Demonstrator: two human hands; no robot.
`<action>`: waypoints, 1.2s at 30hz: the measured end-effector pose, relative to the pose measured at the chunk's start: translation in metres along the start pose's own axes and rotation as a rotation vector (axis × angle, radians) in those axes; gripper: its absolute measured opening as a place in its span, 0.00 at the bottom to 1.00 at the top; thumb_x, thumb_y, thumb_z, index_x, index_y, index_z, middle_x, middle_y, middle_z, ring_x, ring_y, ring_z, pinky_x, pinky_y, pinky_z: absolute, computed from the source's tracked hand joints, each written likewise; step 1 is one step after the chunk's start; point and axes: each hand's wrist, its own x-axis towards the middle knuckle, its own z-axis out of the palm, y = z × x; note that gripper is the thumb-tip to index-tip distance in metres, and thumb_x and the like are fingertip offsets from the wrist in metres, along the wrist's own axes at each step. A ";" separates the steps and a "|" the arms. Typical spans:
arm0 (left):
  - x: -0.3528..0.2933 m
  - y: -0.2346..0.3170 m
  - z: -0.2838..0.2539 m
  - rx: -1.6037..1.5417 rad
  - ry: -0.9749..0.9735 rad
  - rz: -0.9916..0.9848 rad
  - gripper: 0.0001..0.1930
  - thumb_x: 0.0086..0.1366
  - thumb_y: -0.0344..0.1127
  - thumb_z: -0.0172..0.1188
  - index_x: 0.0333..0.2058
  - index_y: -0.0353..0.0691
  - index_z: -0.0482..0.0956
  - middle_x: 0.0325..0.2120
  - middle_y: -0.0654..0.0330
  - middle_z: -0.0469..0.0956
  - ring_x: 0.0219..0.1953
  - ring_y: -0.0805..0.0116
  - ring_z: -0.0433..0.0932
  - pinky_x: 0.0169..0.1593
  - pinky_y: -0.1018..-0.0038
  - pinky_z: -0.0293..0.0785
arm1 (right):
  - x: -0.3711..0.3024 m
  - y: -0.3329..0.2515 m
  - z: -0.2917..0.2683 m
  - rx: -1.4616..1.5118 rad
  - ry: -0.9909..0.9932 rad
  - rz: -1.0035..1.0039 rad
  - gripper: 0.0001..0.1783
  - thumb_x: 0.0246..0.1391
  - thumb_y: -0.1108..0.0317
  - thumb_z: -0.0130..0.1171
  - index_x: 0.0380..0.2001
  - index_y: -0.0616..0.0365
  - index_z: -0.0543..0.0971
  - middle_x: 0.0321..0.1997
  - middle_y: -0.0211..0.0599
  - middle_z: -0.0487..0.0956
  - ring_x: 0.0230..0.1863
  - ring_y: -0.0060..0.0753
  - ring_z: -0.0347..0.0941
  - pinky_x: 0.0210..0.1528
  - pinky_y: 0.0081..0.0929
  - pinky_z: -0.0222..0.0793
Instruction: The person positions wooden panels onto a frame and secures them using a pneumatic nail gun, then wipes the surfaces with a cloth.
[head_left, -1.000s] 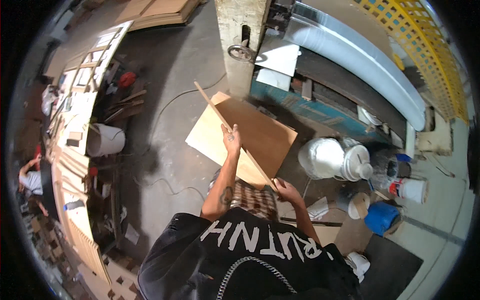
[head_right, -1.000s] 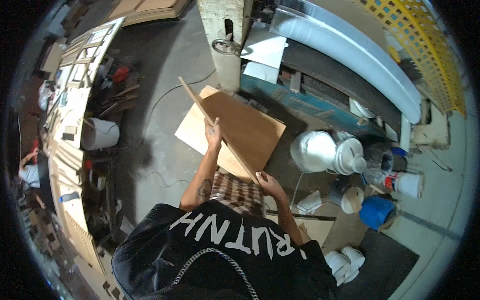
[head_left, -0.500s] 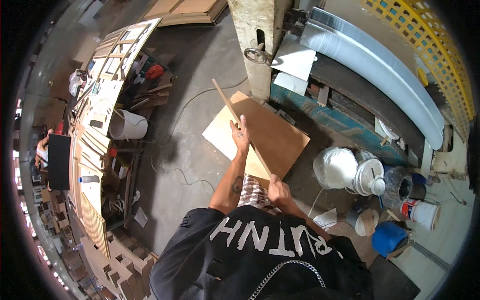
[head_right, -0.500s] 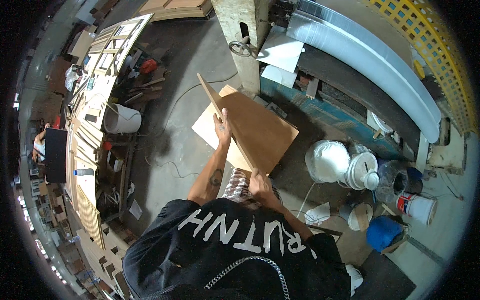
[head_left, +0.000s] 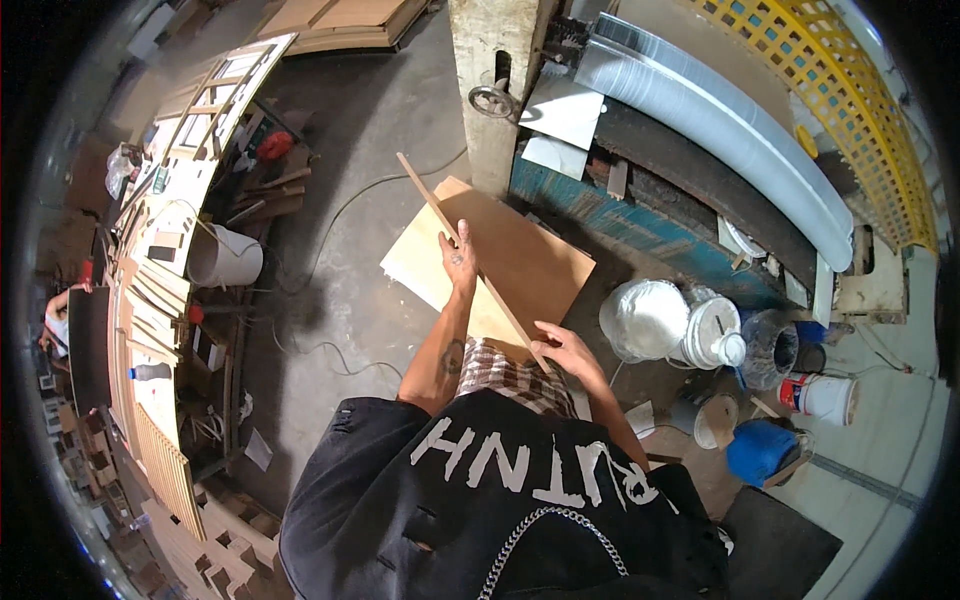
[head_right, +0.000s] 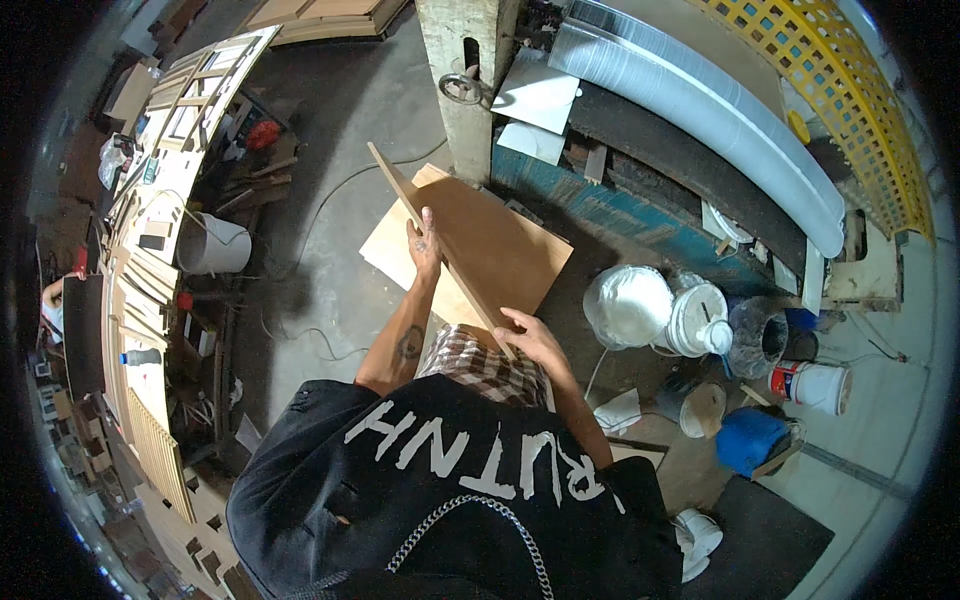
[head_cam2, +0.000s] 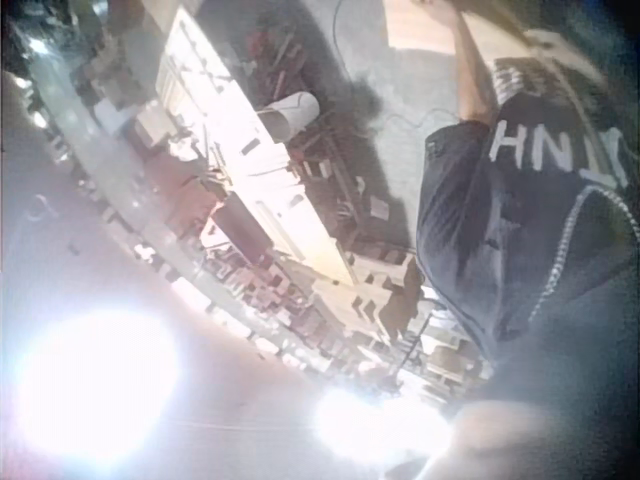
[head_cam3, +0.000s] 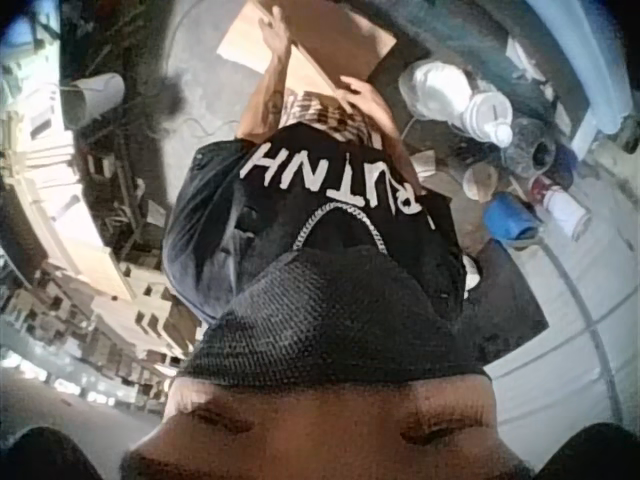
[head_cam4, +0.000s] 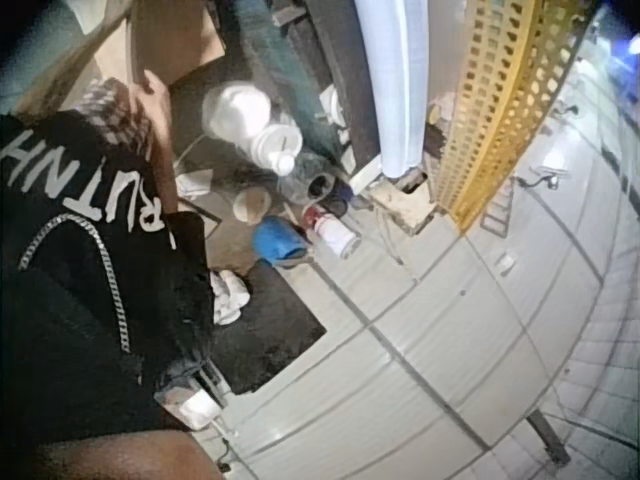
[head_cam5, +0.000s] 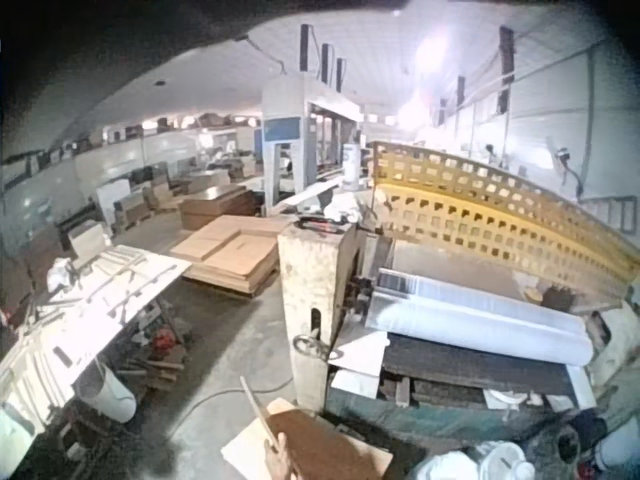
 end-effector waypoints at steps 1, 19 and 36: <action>-0.008 0.011 0.002 -0.005 -0.043 -0.028 0.56 0.56 0.75 0.52 0.65 0.29 0.51 0.57 0.34 0.66 0.58 0.46 0.69 0.59 0.64 0.64 | 0.001 0.012 -0.004 -0.068 0.068 0.004 0.35 0.54 0.53 0.64 0.59 0.63 0.70 0.52 0.48 0.78 0.55 0.38 0.73 0.55 0.33 0.68; 0.022 -0.029 0.006 -0.005 -0.134 0.055 0.55 0.57 0.73 0.52 0.64 0.24 0.52 0.56 0.33 0.66 0.57 0.45 0.68 0.60 0.63 0.63 | 0.006 0.018 -0.016 -0.106 -0.228 0.044 0.50 0.51 0.36 0.60 0.65 0.64 0.61 0.66 0.54 0.65 0.65 0.47 0.64 0.64 0.37 0.60; 0.035 -0.056 0.012 -0.075 -0.001 0.115 0.53 0.58 0.68 0.57 0.63 0.24 0.53 0.57 0.39 0.66 0.59 0.52 0.67 0.62 0.67 0.61 | -0.001 -0.014 -0.068 -0.102 -0.086 0.025 0.41 0.55 0.44 0.58 0.61 0.65 0.66 0.63 0.57 0.68 0.63 0.48 0.66 0.63 0.36 0.61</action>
